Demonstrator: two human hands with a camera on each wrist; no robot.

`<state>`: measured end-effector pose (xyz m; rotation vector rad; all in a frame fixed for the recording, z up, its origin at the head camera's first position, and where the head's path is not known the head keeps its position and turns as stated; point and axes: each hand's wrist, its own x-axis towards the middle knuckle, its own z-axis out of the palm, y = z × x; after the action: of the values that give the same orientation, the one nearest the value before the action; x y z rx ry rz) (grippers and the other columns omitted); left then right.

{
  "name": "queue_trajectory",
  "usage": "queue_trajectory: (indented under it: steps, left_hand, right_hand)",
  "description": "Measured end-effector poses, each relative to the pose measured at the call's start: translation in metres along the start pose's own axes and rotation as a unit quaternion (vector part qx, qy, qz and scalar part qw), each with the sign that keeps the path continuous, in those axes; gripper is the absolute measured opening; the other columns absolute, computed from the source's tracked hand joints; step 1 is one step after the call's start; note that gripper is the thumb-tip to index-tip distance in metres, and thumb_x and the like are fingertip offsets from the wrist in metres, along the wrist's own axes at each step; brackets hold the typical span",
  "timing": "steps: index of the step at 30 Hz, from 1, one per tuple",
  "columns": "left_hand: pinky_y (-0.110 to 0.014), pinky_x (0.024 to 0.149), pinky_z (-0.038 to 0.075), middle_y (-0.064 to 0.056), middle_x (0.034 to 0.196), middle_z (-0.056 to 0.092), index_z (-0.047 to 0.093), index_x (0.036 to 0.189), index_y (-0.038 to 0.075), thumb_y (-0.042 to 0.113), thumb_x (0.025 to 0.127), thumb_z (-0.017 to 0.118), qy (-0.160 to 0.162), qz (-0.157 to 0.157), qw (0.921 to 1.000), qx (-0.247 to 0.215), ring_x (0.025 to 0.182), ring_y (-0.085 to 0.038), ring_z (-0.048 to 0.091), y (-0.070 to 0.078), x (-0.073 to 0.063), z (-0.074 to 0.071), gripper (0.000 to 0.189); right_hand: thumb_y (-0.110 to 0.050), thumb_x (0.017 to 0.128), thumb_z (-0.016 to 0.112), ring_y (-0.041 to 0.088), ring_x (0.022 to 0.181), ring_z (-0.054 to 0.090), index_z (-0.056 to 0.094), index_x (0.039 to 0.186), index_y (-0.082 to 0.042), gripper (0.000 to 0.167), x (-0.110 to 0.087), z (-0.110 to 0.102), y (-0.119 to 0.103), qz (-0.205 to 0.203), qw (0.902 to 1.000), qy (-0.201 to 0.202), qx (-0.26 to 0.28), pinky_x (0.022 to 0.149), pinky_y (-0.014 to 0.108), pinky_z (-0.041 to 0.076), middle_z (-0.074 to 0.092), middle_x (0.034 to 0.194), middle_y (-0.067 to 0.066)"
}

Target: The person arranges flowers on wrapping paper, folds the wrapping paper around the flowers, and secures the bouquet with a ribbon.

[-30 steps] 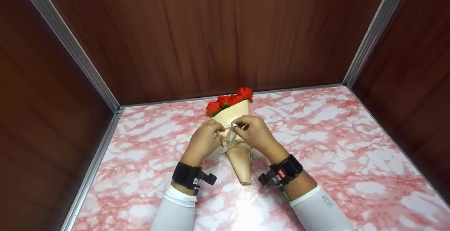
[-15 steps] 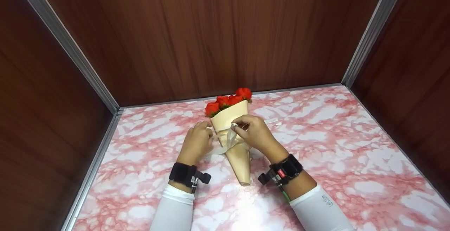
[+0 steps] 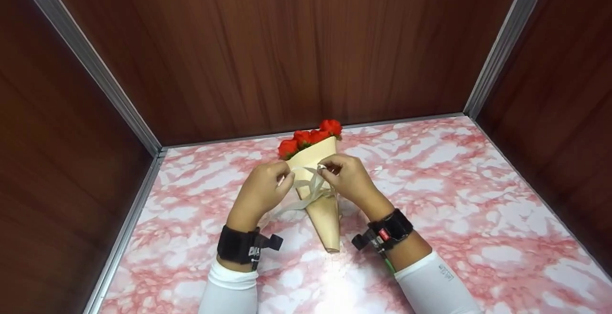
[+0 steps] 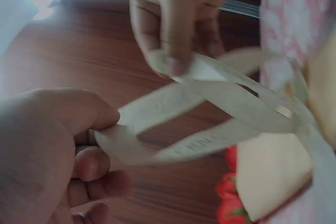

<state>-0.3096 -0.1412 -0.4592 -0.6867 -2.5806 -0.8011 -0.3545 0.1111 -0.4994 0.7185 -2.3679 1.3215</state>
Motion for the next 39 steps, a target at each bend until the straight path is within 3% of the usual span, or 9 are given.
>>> queue_trajectory:
  steps: [4, 13, 16, 19, 22, 25, 30, 34, 39]
  left_hand:
    - [-0.043, 0.086, 0.055, -0.006, 0.092, 0.065, 0.069, 0.085, 0.009, 0.015, 0.106, 0.07, -0.018, 0.006, 0.9995, -0.026, 0.091, -0.025, 0.061, 0.011, -0.001, -0.01, 0.022]
    - [-0.032, 0.062, 0.045, 0.002, 0.071, 0.062, 0.076, 0.084, 0.013, 0.025, 0.109, 0.072, -0.069, -0.047, 0.9955, -0.044, 0.064, -0.012, 0.053, 0.036, -0.006, -0.02, 0.028]
    - [-0.028, 0.055, 0.051, 0.001, 0.071, 0.07, 0.079, 0.086, 0.013, 0.025, 0.111, 0.072, -0.162, -0.067, 0.9772, -0.12, 0.058, -0.01, 0.06, 0.049, -0.009, -0.021, 0.028]
    - [-0.026, 0.052, 0.055, -0.004, 0.076, 0.079, 0.081, 0.092, 0.014, 0.024, 0.113, 0.07, -0.27, -0.06, 0.9437, -0.181, 0.054, -0.011, 0.068, 0.058, -0.01, -0.014, 0.026]
    - [-0.022, 0.056, 0.055, -0.005, 0.083, 0.084, 0.082, 0.096, 0.012, 0.022, 0.113, 0.069, -0.324, -0.032, 0.9268, -0.186, 0.058, -0.007, 0.07, 0.062, -0.009, -0.004, 0.024]
    - [-0.024, 0.064, 0.054, -0.003, 0.089, 0.083, 0.085, 0.104, 0.012, 0.022, 0.111, 0.072, -0.293, -0.029, 0.9444, -0.146, 0.066, -0.005, 0.066, 0.06, -0.006, 0.001, 0.018]
    - [-0.039, 0.074, 0.058, 0.001, 0.087, 0.078, 0.085, 0.108, 0.011, 0.021, 0.104, 0.082, -0.134, -0.075, 0.9879, -0.024, 0.077, -0.014, 0.068, 0.045, 0.0, 0.006, 0.012]
    - [-0.046, 0.075, 0.061, -0.002, 0.087, 0.08, 0.083, 0.12, 0.006, 0.019, 0.099, 0.086, -0.065, -0.088, 0.9939, 0.014, 0.079, -0.023, 0.074, 0.033, 0.004, 0.016, 0.025]
    - [-0.046, 0.074, 0.062, -0.002, 0.089, 0.081, 0.08, 0.13, 0.005, 0.022, 0.096, 0.091, -0.035, -0.074, 0.9964, 0.019, 0.081, -0.025, 0.076, 0.027, 0.007, 0.029, 0.039]
  right_hand:
    - [-0.002, 0.098, 0.085, 0.022, 0.085, 0.077, 0.085, 0.106, -0.002, 0.008, 0.001, -0.001, 0.001, -0.003, 1.0, 0.002, -0.007, 0.081, 0.04, 0.068, 0.085, 0.099, 0.011]
    - [-0.001, 0.097, 0.084, 0.022, 0.085, 0.078, 0.085, 0.105, -0.002, 0.008, 0.001, -0.002, 0.002, 0.0, 1.0, 0.004, -0.007, 0.081, 0.04, 0.068, 0.085, 0.097, 0.01]
    - [-0.001, 0.097, 0.084, 0.021, 0.085, 0.078, 0.085, 0.105, -0.002, 0.008, 0.001, -0.002, 0.003, 0.001, 0.9999, 0.007, -0.014, 0.08, 0.04, 0.068, 0.085, 0.098, 0.01]
    - [-0.002, 0.097, 0.085, 0.02, 0.086, 0.078, 0.085, 0.105, -0.002, 0.008, 0.001, -0.003, 0.003, 0.002, 0.9998, 0.005, -0.018, 0.08, 0.039, 0.068, 0.085, 0.099, 0.01]
    - [-0.003, 0.098, 0.085, 0.02, 0.087, 0.078, 0.085, 0.106, -0.002, 0.008, 0.0, -0.003, 0.003, 0.004, 0.9999, -0.001, -0.017, 0.081, 0.04, 0.068, 0.085, 0.101, 0.01]
    - [-0.003, 0.098, 0.085, 0.021, 0.087, 0.078, 0.086, 0.107, -0.002, 0.009, 0.0, -0.002, 0.003, 0.004, 0.9999, -0.01, -0.01, 0.082, 0.043, 0.069, 0.085, 0.101, 0.01]
    - [-0.003, 0.097, 0.087, 0.021, 0.087, 0.079, 0.085, 0.106, -0.003, 0.009, 0.001, -0.001, 0.003, -0.002, 0.9998, -0.02, 0.004, 0.082, 0.042, 0.068, 0.086, 0.099, 0.009]
    - [-0.006, 0.096, 0.09, 0.015, 0.085, 0.077, 0.079, 0.1, -0.006, 0.012, 0.0, 0.0, 0.002, 0.004, 0.9998, -0.015, 0.012, 0.075, 0.027, 0.061, 0.085, 0.094, 0.007]
    - [-0.009, 0.095, 0.092, 0.01, 0.082, 0.072, 0.077, 0.094, -0.008, 0.015, -0.001, 0.0, -0.001, 0.002, 0.9999, -0.007, 0.014, 0.07, 0.02, 0.051, 0.083, 0.089, 0.005]
